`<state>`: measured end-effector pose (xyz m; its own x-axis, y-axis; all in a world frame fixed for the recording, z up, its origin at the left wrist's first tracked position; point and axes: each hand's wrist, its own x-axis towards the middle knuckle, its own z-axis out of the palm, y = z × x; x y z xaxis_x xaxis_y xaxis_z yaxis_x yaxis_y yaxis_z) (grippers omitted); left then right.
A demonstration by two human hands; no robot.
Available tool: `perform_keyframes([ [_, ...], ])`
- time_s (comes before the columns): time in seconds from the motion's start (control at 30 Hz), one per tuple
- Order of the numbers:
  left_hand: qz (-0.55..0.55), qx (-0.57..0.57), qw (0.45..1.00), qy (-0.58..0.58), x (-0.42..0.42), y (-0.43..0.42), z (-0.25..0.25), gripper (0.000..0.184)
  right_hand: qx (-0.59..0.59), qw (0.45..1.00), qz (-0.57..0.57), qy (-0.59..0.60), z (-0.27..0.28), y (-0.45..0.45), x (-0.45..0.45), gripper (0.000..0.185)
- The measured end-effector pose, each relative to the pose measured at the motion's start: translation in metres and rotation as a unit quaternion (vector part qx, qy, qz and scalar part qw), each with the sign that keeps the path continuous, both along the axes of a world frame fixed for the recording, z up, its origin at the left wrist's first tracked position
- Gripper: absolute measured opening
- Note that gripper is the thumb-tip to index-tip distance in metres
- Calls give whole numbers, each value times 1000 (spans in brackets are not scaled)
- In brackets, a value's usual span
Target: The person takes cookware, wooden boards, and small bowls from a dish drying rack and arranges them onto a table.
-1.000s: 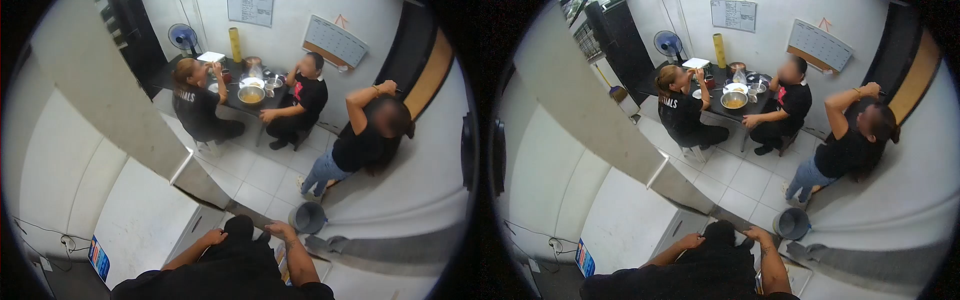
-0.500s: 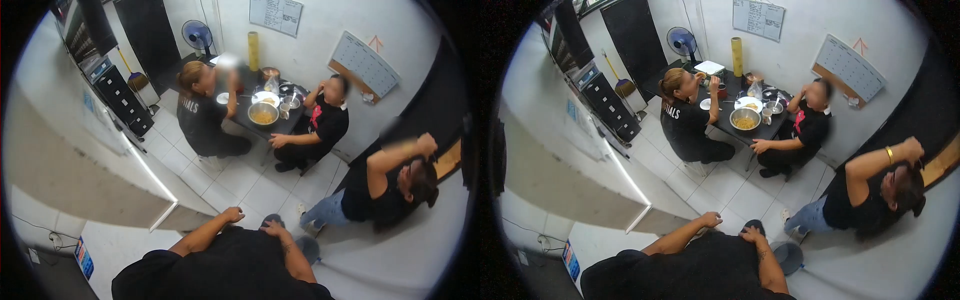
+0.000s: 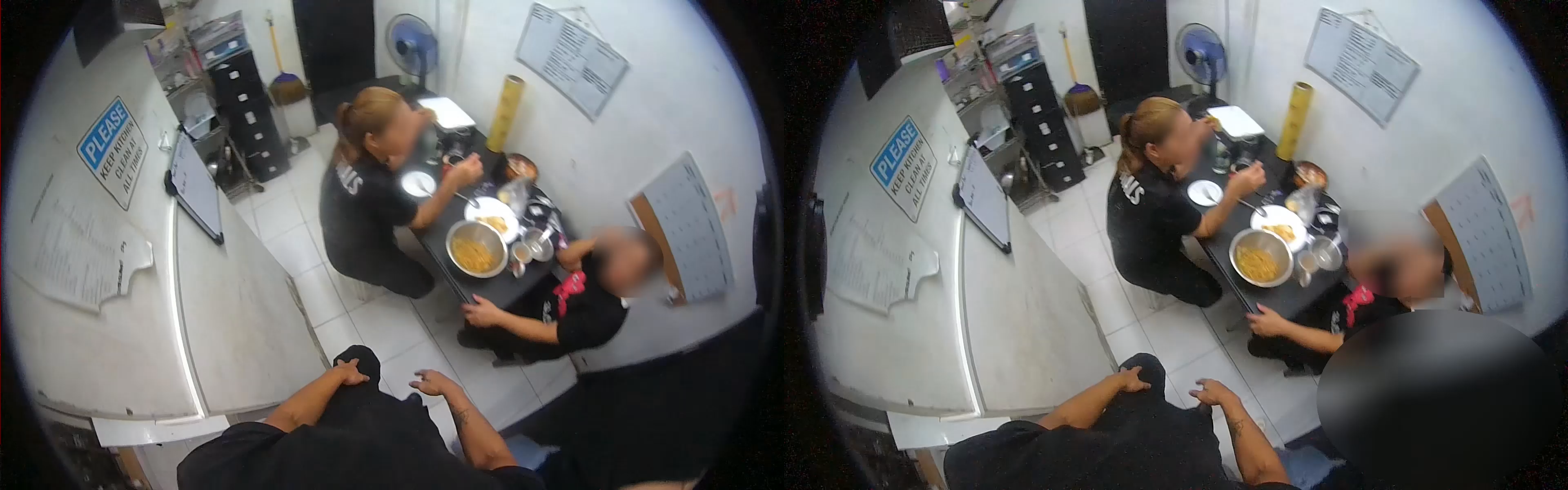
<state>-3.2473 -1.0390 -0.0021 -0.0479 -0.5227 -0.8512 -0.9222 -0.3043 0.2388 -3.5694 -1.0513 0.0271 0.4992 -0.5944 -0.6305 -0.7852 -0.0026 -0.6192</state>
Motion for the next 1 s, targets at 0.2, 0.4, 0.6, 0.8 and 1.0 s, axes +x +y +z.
perform_keyframes([
  [0.2,246,-77,965,55,87,-99,-4,85,-349,907,-110,-210,106,-160,159,71],
  [0.4,363,-559,733,135,167,-358,107,74,-455,859,-210,-105,193,-322,286,88],
  [0.6,106,-645,718,238,202,-562,223,77,-447,847,-283,49,177,-421,351,89],
  [0.8,71,-575,767,276,201,-600,206,85,-500,805,-263,183,127,-432,350,89],
  [1.0,22,-486,809,329,237,-620,216,88,-592,731,-288,182,156,-444,374,78],
])
